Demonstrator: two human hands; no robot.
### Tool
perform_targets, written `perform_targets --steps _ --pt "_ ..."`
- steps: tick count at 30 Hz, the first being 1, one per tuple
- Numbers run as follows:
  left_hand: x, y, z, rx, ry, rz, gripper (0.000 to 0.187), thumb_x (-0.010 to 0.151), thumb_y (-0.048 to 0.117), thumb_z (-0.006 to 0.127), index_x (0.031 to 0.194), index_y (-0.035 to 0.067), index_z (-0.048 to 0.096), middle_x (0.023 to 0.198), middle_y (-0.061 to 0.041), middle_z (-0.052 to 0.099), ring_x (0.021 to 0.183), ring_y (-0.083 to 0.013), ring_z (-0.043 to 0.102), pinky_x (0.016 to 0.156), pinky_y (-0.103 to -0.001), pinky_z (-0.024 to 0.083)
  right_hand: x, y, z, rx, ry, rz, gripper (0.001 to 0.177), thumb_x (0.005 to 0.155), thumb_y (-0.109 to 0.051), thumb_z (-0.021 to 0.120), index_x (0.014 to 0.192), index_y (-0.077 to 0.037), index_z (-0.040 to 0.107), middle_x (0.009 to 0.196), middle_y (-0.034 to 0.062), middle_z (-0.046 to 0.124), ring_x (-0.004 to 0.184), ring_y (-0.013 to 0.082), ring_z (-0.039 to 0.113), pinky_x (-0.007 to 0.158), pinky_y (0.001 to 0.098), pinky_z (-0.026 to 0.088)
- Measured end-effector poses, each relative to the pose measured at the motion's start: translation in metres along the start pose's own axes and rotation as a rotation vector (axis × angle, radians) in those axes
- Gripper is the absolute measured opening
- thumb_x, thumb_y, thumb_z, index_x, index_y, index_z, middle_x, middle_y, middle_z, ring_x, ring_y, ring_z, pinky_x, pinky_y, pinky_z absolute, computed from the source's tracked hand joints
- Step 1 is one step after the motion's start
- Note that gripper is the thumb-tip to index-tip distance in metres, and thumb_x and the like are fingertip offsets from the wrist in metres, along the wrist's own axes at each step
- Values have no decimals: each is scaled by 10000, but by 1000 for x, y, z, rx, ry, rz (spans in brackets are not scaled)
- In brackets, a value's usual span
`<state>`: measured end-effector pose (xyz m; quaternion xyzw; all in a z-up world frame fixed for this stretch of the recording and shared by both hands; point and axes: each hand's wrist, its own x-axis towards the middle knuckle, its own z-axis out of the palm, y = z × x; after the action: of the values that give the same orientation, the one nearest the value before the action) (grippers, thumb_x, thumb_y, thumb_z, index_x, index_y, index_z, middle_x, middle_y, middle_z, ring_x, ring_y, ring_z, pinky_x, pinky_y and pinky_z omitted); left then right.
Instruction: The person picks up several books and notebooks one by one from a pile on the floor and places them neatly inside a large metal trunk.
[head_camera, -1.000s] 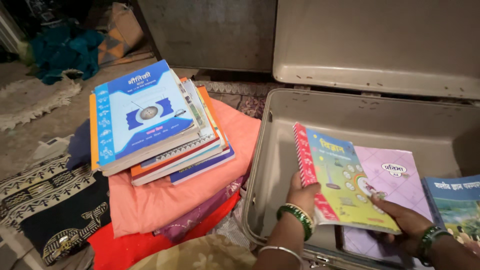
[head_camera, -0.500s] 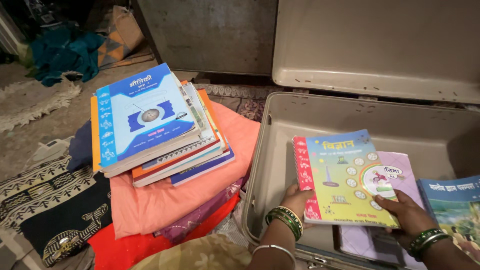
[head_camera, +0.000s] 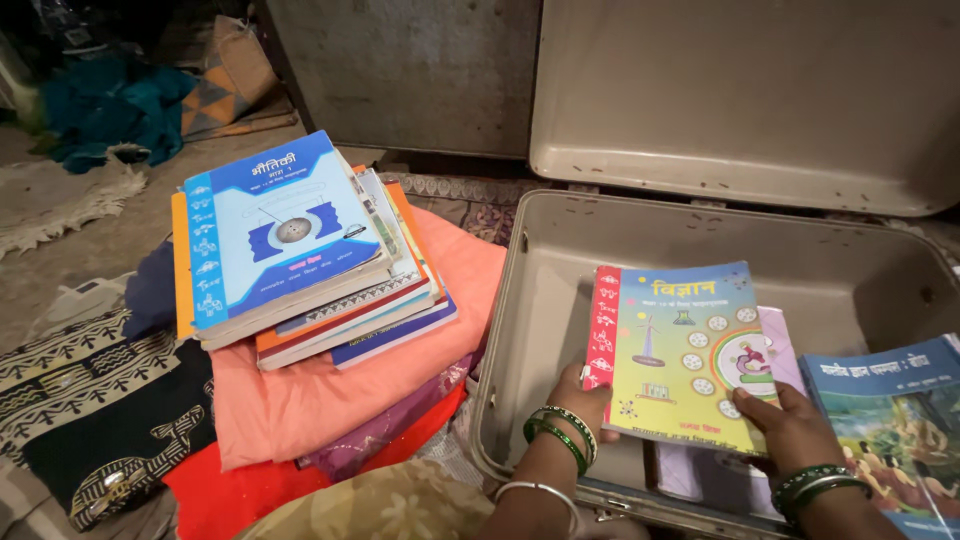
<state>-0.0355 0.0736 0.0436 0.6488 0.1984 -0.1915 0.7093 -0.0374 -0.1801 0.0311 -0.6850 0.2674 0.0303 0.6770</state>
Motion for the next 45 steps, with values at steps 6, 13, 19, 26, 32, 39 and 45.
perform_targets --steps 6,13,19,26,32,39,45 --pt "-28 20 7 413 61 1 446 1006 187 573 1421 61 468 1240 -147 713 887 -272 791 666 -324 638 10 7 -7 -266 49 0 447 905 -239 733 1282 -1 693 1042 142 764 812 237 688 614 396 527" --pt "-45 20 -2 500 133 181 431 975 219 570 1382 93 506 1095 -194 755 868 -321 771 779 -420 589 -7 0 0 -286 28 -77 437 908 -247 725 1279 -16 702 1010 153 773 763 259 654 604 396 480" --pt "-59 33 -17 500 207 478 558 914 225 614 1445 155 458 1160 -197 693 1056 -418 665 892 -516 522 -30 -10 15 -57 -9 -189 404 934 -191 694 1264 39 666 1043 134 762 824 200 679 692 346 517" --pt "-88 58 -48 490 199 544 538 892 254 652 1409 187 521 1146 -199 708 1058 -413 663 897 -510 514 -64 -23 40 71 35 -96 377 933 -150 656 1276 3 627 1062 116 746 832 203 703 676 365 540" --pt "-93 51 -83 367 284 588 553 879 249 629 1424 202 551 1156 -208 720 1084 -395 674 910 -477 524 -81 -23 75 229 -87 -208 323 943 -124 664 1231 16 622 1024 103 715 807 165 692 650 309 556" --pt "-62 50 -111 67 327 647 521 870 231 686 1368 98 605 1239 -152 733 1137 -264 704 960 -359 524 -107 -48 115 199 -50 -288 314 945 -130 662 1217 21 619 1017 109 720 796 163 694 644 308 542" --pt "-44 61 -117 -725 70 507 533 825 115 700 1337 106 554 1149 -80 692 983 -194 664 827 -374 513 -114 -70 135 1 24 -415 326 1019 -189 699 1243 39 640 1000 157 717 709 198 612 545 350 433"
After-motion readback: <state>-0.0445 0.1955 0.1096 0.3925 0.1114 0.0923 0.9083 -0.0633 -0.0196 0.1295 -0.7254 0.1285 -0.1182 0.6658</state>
